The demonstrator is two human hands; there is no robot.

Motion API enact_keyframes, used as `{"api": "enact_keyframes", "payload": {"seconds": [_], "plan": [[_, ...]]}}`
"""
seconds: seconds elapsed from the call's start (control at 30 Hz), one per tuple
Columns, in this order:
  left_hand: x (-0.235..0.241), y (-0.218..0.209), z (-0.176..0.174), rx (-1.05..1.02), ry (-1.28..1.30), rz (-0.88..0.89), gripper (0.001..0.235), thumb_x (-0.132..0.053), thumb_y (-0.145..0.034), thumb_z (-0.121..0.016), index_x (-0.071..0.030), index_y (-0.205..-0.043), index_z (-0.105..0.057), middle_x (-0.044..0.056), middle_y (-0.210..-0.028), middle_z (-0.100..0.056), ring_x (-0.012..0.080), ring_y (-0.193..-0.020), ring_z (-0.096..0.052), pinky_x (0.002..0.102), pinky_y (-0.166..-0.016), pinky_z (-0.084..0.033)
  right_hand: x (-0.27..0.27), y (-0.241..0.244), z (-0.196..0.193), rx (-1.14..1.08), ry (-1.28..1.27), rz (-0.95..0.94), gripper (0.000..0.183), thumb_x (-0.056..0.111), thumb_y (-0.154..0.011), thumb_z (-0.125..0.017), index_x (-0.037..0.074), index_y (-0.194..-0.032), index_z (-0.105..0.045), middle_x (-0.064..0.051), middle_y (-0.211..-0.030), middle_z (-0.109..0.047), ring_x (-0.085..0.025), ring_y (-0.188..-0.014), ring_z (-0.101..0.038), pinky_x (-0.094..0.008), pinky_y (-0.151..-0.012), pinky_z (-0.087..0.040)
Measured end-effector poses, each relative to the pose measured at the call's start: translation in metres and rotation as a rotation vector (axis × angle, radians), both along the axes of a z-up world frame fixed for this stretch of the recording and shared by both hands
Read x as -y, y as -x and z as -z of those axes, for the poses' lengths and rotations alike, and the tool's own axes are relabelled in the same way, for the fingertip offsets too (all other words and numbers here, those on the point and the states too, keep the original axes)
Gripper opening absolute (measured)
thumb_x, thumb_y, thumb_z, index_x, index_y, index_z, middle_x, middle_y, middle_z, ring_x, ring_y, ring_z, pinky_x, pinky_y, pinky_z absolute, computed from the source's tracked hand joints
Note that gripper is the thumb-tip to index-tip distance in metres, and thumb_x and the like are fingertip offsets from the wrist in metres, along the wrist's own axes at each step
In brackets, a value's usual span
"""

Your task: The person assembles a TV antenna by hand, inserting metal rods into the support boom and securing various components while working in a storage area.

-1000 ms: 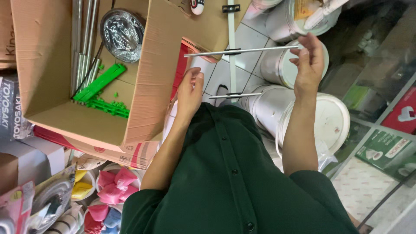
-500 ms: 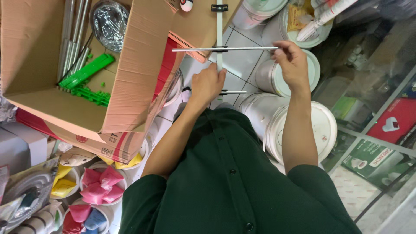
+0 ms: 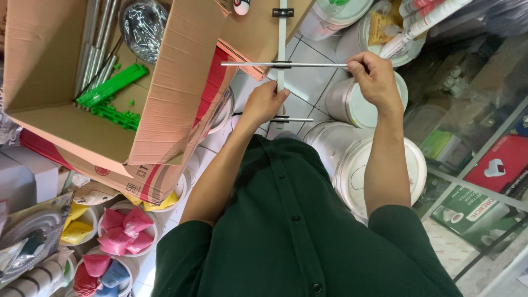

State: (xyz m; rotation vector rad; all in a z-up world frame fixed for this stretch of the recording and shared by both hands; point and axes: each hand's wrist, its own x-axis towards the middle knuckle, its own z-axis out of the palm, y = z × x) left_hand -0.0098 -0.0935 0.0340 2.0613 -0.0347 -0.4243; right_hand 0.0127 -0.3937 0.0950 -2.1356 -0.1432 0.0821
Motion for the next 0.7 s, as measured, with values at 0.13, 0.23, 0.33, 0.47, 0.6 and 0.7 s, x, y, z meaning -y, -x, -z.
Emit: {"api": "enact_keyframes", "payload": {"seconds": [0.13,0.23,0.33,0.47,0.6,0.7], "plan": [[0.001,0.000,0.000,0.021,-0.023,0.015,0.040,-0.038,-0.092,-0.068,0.001,-0.085,-0.063,0.019,-0.073,-0.067,0.0383,-0.072,-0.067,0.047,-0.065,-0.049,-0.002,-0.002,0.002,0.037,0.097,-0.007,0.023,0.019,-0.110,-0.063,-0.001,-0.102,-0.071,-0.006,-0.078,-0.064,-0.013,-0.071,-0.057,-0.030,-0.066,-0.046],[0.001,0.001,0.000,0.016,-0.022,0.012,0.040,-0.038,-0.092,-0.068,0.001,-0.084,-0.062,0.019,-0.072,-0.066,0.0393,-0.072,-0.067,0.048,-0.066,-0.049,-0.003,-0.003,0.004,0.064,0.120,-0.025,0.030,0.024,-0.112,-0.060,0.000,-0.099,-0.072,-0.006,-0.082,-0.068,-0.015,-0.074,-0.062,-0.032,-0.069,-0.049],[0.002,0.002,0.000,0.041,-0.039,0.017,0.041,-0.039,-0.092,-0.067,0.001,-0.084,-0.062,0.020,-0.073,-0.066,0.0408,-0.073,-0.066,0.050,-0.066,-0.048,-0.002,-0.006,0.005,0.041,0.137,-0.042,0.032,0.026,-0.112,-0.058,0.001,-0.098,-0.072,-0.007,-0.079,-0.065,-0.017,-0.072,-0.060,-0.033,-0.068,-0.047],[0.001,0.003,-0.007,0.010,-0.045,0.012,0.041,-0.040,-0.093,-0.066,0.000,-0.084,-0.062,0.020,-0.072,-0.067,0.0411,-0.075,-0.067,0.051,-0.067,-0.048,-0.004,-0.008,0.003,-0.133,0.132,0.017,0.034,0.028,-0.111,-0.057,0.002,-0.095,-0.072,-0.005,-0.069,-0.054,-0.014,-0.065,-0.051,-0.032,-0.062,-0.043],[0.001,0.004,-0.017,0.004,-0.042,0.018,0.039,-0.039,-0.093,-0.066,-0.001,-0.085,-0.064,0.019,-0.072,-0.068,0.0408,-0.074,-0.066,0.050,-0.068,-0.048,-0.009,-0.007,0.005,-0.209,-0.004,0.067,0.032,0.026,-0.112,-0.055,0.002,-0.097,-0.069,0.000,-0.071,-0.052,-0.008,-0.066,-0.047,-0.028,-0.060,-0.039],[0.000,0.003,-0.022,-0.060,-0.020,0.009,0.040,-0.039,-0.093,-0.066,0.000,-0.085,-0.063,0.019,-0.070,-0.067,0.0391,-0.071,-0.067,0.048,-0.066,-0.049,-0.005,0.003,0.001,-0.201,-0.175,0.018,0.018,0.016,-0.104,-0.061,0.004,-0.116,-0.066,0.004,-0.084,-0.062,-0.004,-0.072,-0.051,-0.023,-0.063,-0.042]]}}
